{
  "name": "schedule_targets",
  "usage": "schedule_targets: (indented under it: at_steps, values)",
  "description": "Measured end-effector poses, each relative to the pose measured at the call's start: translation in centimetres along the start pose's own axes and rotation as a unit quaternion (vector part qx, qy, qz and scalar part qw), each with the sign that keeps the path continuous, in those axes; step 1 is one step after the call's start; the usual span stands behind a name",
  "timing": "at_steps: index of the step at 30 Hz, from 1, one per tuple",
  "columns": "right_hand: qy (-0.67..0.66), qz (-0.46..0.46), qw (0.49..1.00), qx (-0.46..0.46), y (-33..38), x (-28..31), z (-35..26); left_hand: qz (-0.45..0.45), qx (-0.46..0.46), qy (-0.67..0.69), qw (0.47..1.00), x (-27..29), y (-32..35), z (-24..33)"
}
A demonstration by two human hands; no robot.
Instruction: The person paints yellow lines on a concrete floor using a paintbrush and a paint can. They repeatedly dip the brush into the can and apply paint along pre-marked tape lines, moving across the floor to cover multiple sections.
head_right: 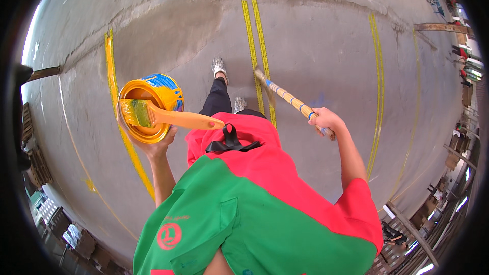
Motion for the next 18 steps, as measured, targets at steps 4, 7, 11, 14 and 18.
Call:
schedule_targets:
  at_steps: [4,7,11,14,18]
  values:
    - [-0.007,0.010,1.000,0.001,-6.4,4.8,-3.2,0.004,-0.011,0.012,1.000,-1.4,-3.3,-0.3]
    - [-0.056,0.057,0.995,0.064,-13.2,9.0,-8.9,0.009,0.008,0.006,1.000,-2.2,-5.5,0.0]
    - [-0.121,0.156,0.975,0.105,-19.3,13.6,-16.6,0.007,0.000,-0.043,0.999,-2.6,-7.0,1.5]
    - [-0.172,0.228,0.944,0.165,-16.7,15.9,-19.5,0.009,-0.020,-0.051,0.998,-2.8,-8.1,1.9]
    - [-0.095,0.220,0.958,0.160,-8.6,17.5,-17.8,0.010,-0.022,-0.042,0.999,-3.6,-8.9,2.0]
Point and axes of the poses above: each hand's wrist, its own y-axis away from the middle knuckle, its own x-axis out of the back of the hand, z = x × y, the point moved 8 cm from there along -y, towards the middle knuckle
